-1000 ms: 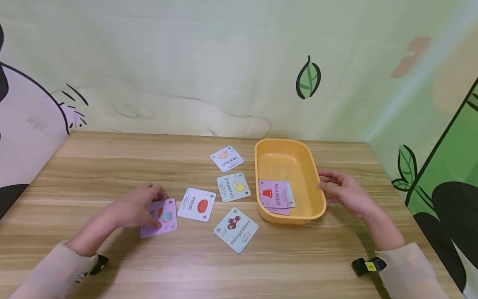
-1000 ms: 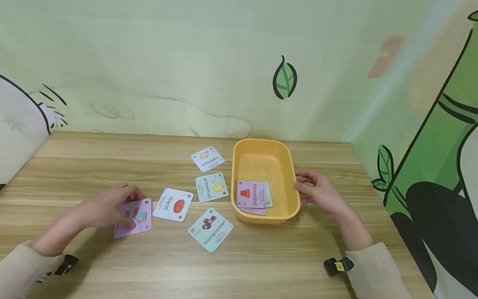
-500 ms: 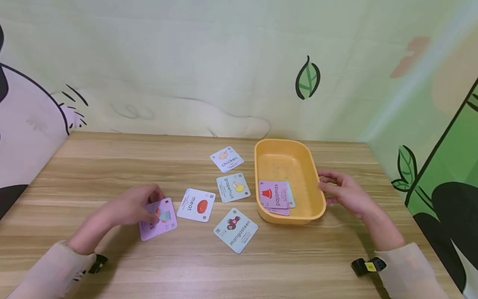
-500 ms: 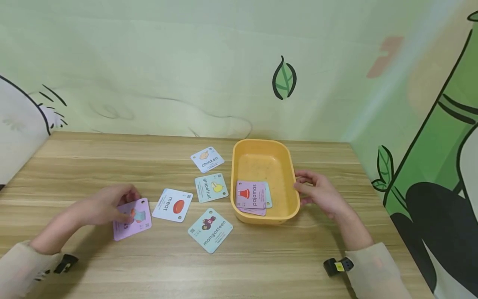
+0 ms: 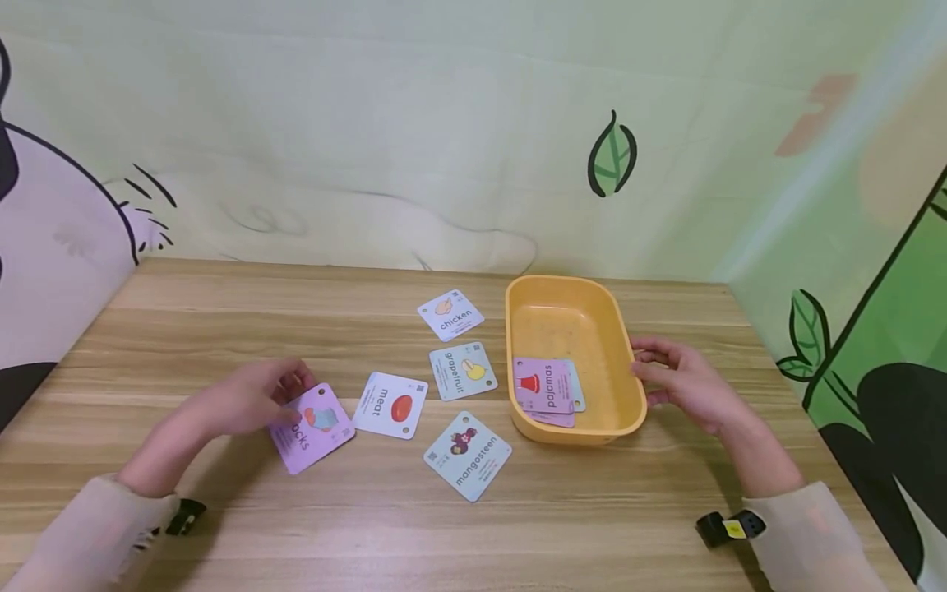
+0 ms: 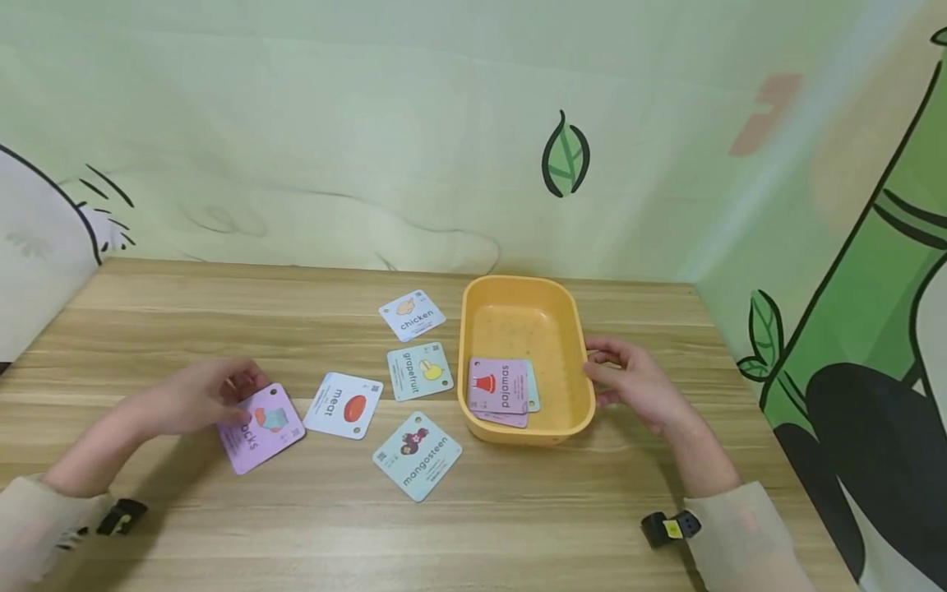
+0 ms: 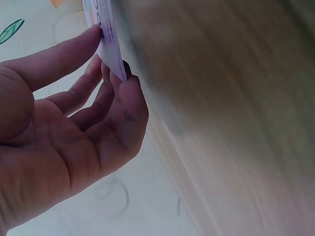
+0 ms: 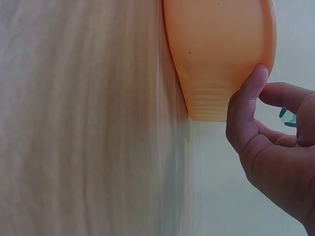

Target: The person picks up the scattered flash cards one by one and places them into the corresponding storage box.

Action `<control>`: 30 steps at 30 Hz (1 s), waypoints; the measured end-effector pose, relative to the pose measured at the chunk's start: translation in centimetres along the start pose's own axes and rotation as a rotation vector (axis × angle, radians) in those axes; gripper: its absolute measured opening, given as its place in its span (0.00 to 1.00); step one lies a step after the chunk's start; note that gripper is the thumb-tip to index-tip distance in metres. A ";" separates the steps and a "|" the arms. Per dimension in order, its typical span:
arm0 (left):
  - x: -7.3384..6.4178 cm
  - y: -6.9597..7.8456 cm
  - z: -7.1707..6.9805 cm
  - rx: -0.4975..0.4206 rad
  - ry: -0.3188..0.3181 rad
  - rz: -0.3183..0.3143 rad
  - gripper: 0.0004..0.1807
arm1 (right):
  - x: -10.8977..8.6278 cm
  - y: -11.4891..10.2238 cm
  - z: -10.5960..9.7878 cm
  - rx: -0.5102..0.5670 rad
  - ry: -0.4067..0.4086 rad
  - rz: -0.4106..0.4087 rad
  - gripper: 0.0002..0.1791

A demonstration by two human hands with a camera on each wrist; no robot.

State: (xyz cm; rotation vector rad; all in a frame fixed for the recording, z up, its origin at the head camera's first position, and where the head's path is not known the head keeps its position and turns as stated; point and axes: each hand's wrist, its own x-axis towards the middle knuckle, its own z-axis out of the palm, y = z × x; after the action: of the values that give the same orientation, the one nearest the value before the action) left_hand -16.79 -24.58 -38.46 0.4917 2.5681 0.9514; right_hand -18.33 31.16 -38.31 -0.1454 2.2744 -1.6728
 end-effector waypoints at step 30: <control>-0.6 -2.0 -2.1 -0.424 -0.059 -0.041 0.25 | 0.0 0.2 -0.1 0.005 0.005 -0.004 0.31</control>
State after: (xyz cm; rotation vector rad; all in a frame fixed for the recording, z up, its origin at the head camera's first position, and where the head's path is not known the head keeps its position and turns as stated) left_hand -17.55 -27.39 -38.20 0.3375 2.2248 1.3947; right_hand -18.35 31.30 -38.44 -0.1446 2.2749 -1.6826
